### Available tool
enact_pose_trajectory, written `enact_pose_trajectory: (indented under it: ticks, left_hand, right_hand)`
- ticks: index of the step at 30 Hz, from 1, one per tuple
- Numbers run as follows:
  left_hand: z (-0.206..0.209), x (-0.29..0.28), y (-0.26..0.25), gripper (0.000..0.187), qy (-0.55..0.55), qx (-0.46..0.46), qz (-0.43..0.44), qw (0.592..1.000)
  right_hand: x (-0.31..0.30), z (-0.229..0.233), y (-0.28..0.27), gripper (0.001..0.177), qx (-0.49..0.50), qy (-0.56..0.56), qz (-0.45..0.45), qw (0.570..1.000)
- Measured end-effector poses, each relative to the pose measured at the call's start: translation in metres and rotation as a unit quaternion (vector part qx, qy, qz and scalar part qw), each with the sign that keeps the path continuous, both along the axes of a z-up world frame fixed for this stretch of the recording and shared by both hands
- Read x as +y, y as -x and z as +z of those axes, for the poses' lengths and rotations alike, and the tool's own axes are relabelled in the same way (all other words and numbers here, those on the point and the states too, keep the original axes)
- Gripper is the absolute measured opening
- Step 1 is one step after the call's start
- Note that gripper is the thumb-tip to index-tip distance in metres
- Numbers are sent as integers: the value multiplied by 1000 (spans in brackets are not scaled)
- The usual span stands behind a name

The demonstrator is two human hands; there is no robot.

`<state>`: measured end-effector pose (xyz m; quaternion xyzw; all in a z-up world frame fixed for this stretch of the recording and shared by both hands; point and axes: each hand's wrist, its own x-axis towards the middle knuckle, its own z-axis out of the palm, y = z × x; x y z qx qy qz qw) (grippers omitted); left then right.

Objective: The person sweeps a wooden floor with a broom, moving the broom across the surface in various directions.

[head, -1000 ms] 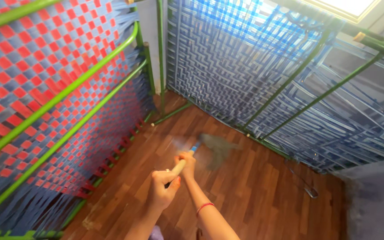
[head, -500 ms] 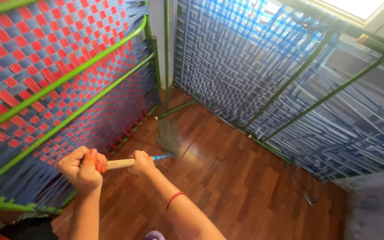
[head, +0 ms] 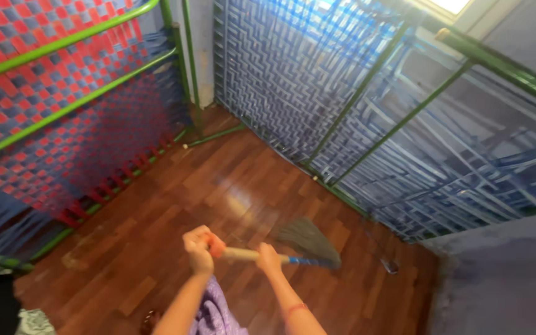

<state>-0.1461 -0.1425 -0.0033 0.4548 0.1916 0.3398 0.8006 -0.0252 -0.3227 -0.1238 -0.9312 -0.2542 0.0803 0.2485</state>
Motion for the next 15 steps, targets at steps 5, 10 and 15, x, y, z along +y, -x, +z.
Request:
enact_pose_trajectory:
  ticks: [5, 10, 15]
  left_hand:
    - [-13, -123, -6, 30, 132, 16, -161, 978]
    - [42, -133, -10, 41, 133, -1, -367, 921]
    - [111, -97, 11, 44, 53, -70, -351, 932]
  right_hand:
    - [-144, 25, 44, 22, 73, 87, -81, 990]
    - [-167, 28, 76, 25, 7, -75, -293, 953]
    - [-114, 29, 64, 32, -200, -151, -272, 929]
